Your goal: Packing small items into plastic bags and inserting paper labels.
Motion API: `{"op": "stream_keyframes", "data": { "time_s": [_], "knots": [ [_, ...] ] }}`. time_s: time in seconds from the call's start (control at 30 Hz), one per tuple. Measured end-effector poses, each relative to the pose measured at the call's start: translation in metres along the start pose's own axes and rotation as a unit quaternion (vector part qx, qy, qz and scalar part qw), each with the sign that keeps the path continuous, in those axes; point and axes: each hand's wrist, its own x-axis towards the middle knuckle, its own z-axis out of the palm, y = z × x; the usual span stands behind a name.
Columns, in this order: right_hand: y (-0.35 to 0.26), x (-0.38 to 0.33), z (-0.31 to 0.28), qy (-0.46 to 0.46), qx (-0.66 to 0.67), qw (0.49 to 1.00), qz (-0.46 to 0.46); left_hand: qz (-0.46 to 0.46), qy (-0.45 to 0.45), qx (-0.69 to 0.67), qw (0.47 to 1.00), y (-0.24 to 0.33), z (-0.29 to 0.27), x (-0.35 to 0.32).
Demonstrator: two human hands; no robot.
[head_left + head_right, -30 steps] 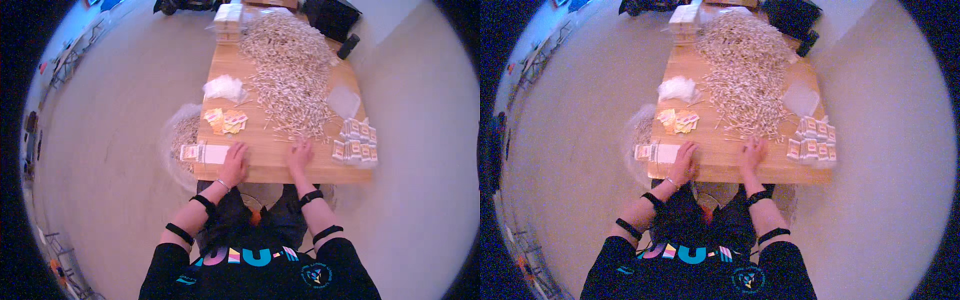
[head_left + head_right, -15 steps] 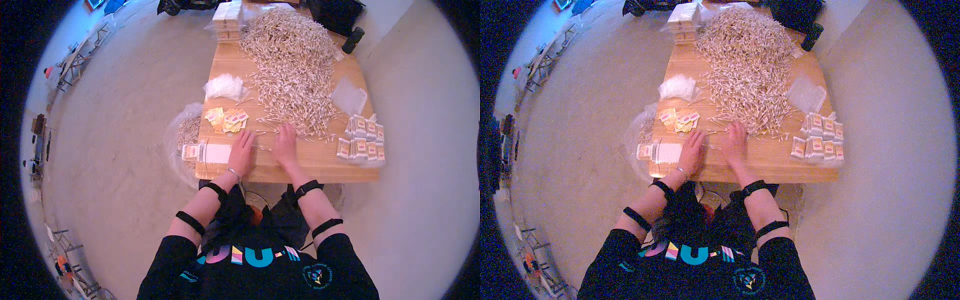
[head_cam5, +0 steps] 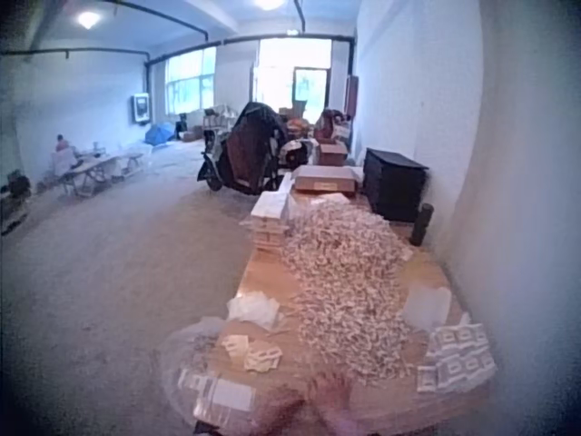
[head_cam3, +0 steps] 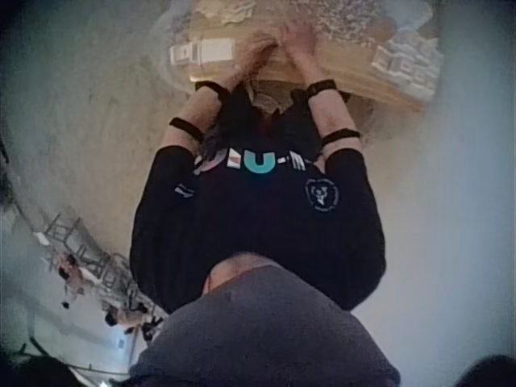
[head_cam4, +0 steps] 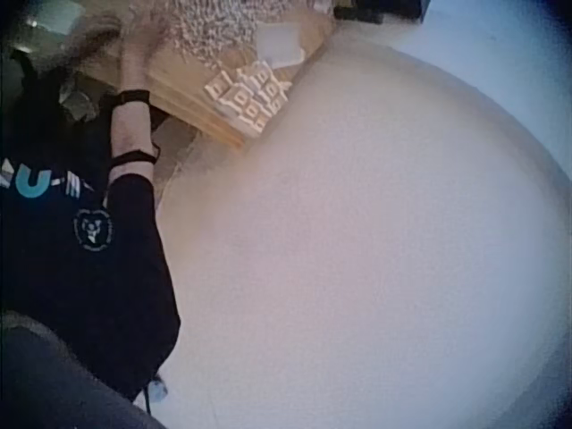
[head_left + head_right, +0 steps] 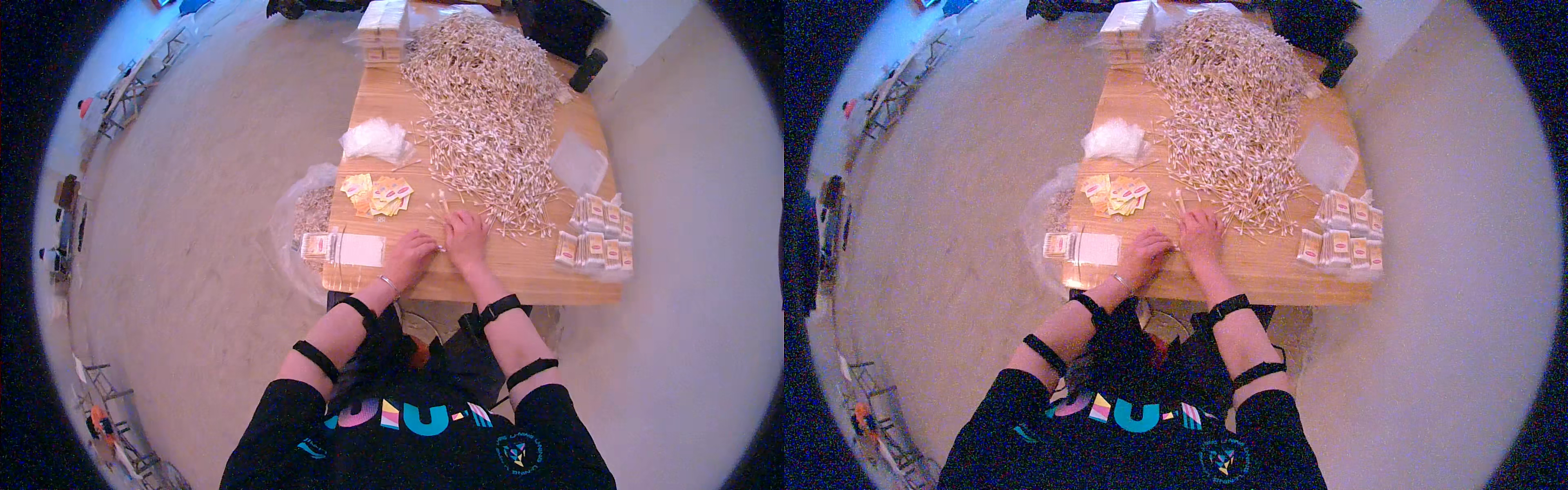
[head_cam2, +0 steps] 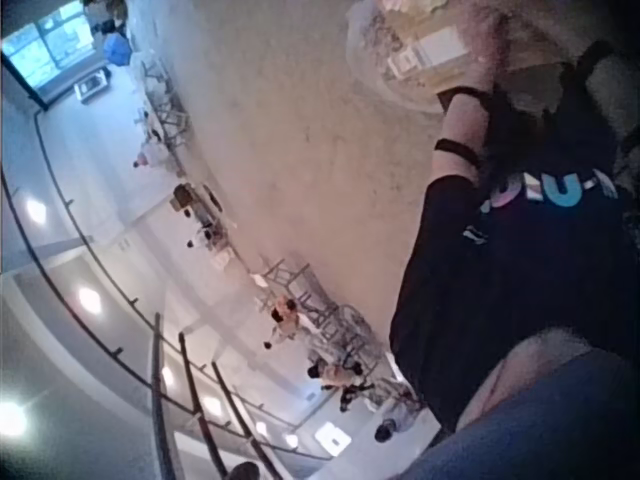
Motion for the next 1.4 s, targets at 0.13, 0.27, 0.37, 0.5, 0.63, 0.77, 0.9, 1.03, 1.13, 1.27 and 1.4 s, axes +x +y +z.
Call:
{"op": "stream_keyframes", "data": {
  "time_s": [0.13, 0.27, 0.37, 0.5, 0.63, 0.77, 0.9, 1.03, 1.13, 1.27, 1.4],
  "knots": [
    [0.006, -0.013, 0.001, 0.019, 0.032, 0.999, -0.025, 0.024, -0.010, -0.008, 1.000, -0.002, -0.009, -0.014],
    [0.010, -0.032, -0.008, 0.009, 0.076, 0.994, -0.075, -0.035, 0.043, 0.033, 0.998, 0.016, -0.010, -0.014],
    [0.007, -0.040, -0.011, -0.012, 0.133, 0.986, -0.104, -0.036, 0.035, 0.084, 0.995, 0.024, -0.016, -0.007],
    [0.003, -0.038, -0.004, 0.006, 0.138, 0.988, -0.072, 0.001, -0.017, 0.097, 0.995, 0.015, -0.017, -0.009],
    [0.006, -0.008, -0.010, 0.070, 0.018, 0.996, -0.055, -0.040, -0.047, 0.064, 0.996, 0.016, -0.020, -0.011],
    [0.011, 0.006, -0.019, -0.054, -0.019, 0.998, -0.030, -0.068, -0.040, 0.055, 0.995, 0.018, -0.020, -0.011],
    [0.004, 0.004, -0.010, -0.122, 0.001, 0.991, -0.048, -0.104, -0.004, 0.030, 0.994, 0.026, -0.020, -0.008],
    [-0.016, -0.010, -0.004, -0.161, 0.101, 0.982, -0.020, -0.088, 0.010, 0.054, 0.995, 0.021, -0.021, -0.009],
    [-0.019, -0.030, -0.008, -0.026, 0.162, 0.985, 0.062, -0.083, -0.033, 0.046, 0.995, 0.015, -0.019, -0.012],
    [-0.012, -0.052, -0.005, 0.072, 0.249, 0.945, 0.200, -0.065, -0.030, 0.016, 0.997, 0.012, -0.017, -0.015],
    [-0.026, -0.056, 0.010, 0.052, 0.317, 0.930, 0.178, -0.056, -0.025, 0.001, 0.998, 0.010, -0.019, -0.014]
  ]
}}
